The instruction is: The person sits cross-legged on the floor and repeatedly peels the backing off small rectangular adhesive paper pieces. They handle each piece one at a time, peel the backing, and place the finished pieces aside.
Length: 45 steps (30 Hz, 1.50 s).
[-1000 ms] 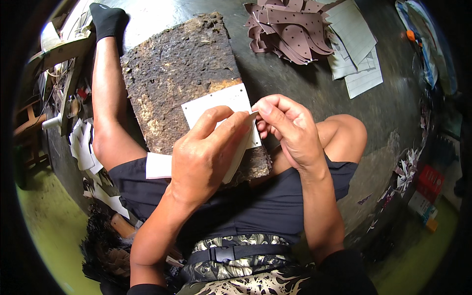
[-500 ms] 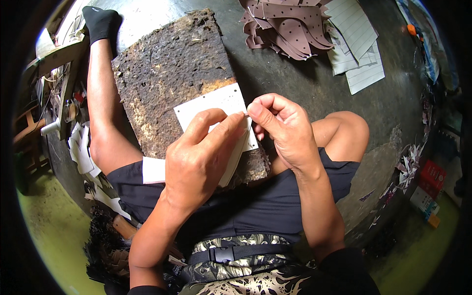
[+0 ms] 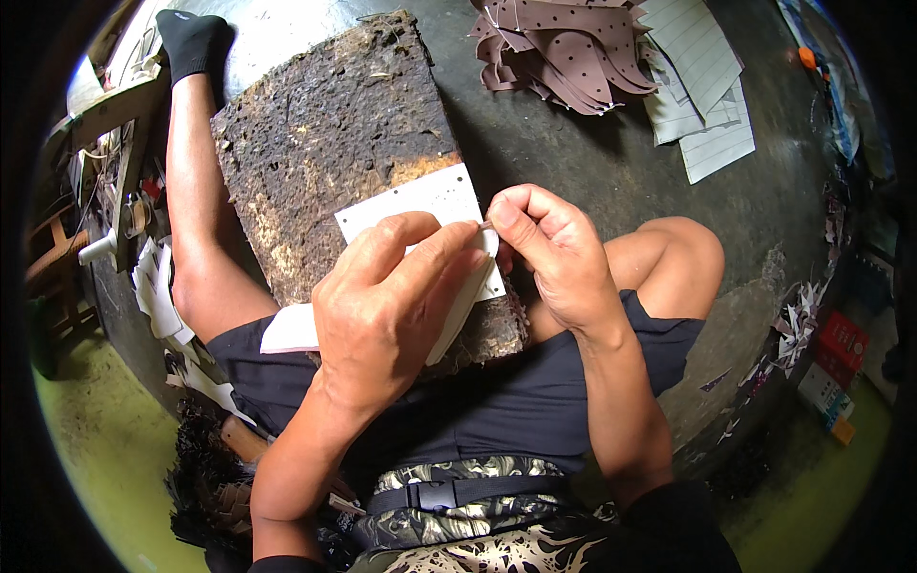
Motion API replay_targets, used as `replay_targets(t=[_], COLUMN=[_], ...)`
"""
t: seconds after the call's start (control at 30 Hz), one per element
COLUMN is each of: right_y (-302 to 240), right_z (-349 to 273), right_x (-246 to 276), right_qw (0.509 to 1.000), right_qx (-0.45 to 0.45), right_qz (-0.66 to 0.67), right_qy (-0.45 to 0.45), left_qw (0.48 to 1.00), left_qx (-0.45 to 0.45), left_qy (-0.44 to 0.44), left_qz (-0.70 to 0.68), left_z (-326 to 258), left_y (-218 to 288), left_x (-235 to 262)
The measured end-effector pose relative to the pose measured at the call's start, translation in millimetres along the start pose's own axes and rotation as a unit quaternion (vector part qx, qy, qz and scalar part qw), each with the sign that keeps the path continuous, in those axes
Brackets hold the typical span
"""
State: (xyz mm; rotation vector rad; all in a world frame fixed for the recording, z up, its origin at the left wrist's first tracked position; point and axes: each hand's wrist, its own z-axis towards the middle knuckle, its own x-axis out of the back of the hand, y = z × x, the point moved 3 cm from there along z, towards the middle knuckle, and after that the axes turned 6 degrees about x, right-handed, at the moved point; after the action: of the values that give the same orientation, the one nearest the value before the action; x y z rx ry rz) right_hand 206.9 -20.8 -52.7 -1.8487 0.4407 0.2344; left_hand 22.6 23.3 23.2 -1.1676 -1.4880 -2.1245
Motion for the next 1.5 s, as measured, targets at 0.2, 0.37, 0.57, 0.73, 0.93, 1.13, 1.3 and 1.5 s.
replay_targets(t=[0.2,0.37,0.57,0.73,0.93,1.13,1.3,1.5], right_y=[-7,4,9,2,9,12,4,4], right_z=[2,5,6,3,7,8,5,9], right_x=[-6,-5,-3,0,1,2,4,0], right_qw=[0.996,0.996,0.992,0.999,0.997,0.991,0.994,0.998], right_qx=[0.045,-0.030,-0.031,-0.023,-0.021,-0.046,-0.047,-0.027], right_qz=[-0.073,0.078,0.116,0.044,0.066,0.118,0.098,0.039], right_qy=[-0.019,-0.031,-0.036,-0.014,-0.037,-0.039,-0.011,-0.039], left_qw=[1.000,1.000,0.999,0.999,0.999,0.999,0.998,0.998], left_qx=[-0.008,-0.011,-0.028,-0.035,-0.035,-0.035,-0.042,-0.046], left_qy=[-0.004,0.020,0.036,0.040,0.027,0.028,0.028,0.031], left_qz=[-0.001,-0.010,-0.009,-0.003,0.003,0.015,0.031,0.024], left_z=[1,1,2,4,6,4,3,4], left_y=[-1,-3,-5,-4,-6,-7,-6,-6], left_x=[0,-1,-5,-6,0,0,-2,-2])
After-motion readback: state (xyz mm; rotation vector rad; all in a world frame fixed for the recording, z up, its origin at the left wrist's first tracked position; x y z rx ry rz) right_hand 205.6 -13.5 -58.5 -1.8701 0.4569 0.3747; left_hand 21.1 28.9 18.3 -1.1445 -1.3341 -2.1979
